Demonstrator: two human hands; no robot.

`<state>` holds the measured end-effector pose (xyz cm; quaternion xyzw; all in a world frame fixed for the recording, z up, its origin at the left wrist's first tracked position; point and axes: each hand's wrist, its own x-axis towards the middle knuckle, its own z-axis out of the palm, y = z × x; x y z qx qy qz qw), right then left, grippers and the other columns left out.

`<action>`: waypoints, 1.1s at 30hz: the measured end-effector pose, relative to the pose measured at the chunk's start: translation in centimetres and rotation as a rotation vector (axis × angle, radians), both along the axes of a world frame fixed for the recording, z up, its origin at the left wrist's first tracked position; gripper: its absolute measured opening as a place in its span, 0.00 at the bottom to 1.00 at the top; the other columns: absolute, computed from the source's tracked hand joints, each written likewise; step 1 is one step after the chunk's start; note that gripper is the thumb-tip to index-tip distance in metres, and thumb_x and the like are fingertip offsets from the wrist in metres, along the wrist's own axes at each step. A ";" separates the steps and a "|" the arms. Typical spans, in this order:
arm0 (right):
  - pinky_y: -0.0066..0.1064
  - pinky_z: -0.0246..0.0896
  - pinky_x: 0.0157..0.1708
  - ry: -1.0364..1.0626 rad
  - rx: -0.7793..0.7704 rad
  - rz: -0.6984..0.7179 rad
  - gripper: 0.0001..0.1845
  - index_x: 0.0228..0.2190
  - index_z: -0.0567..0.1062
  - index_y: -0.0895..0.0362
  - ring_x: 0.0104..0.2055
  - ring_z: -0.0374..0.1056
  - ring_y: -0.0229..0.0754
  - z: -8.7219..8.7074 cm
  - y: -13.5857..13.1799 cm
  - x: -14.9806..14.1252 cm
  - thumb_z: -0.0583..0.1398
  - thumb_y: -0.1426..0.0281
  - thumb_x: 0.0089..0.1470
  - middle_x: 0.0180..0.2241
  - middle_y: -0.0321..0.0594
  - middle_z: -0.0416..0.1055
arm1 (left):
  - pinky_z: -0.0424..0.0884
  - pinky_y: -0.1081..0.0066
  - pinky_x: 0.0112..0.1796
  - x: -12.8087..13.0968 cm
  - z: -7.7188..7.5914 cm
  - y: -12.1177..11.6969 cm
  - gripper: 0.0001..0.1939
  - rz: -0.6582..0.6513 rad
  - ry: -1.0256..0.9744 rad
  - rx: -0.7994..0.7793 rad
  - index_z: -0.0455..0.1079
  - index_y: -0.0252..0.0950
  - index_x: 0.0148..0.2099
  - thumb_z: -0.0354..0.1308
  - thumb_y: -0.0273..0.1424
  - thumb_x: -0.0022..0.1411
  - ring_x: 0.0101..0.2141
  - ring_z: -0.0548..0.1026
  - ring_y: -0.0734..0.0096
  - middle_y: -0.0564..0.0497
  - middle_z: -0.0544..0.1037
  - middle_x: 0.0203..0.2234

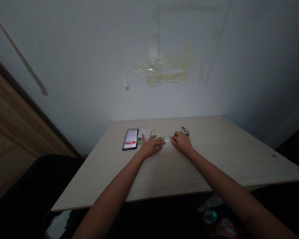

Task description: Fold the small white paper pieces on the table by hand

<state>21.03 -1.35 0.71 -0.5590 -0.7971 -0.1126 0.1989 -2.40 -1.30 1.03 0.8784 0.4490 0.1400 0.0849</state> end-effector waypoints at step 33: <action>0.35 0.65 0.50 0.186 -0.069 0.373 0.13 0.43 0.80 0.58 0.48 0.69 0.44 -0.8 -0.4 -0.5 0.57 0.73 0.60 0.45 0.47 0.75 | 0.22 0.31 0.59 0.1 0.4 -0.3 0.12 0.091 -0.097 0.084 0.75 0.51 0.49 0.57 0.41 0.65 0.58 0.65 0.55 0.53 0.78 0.52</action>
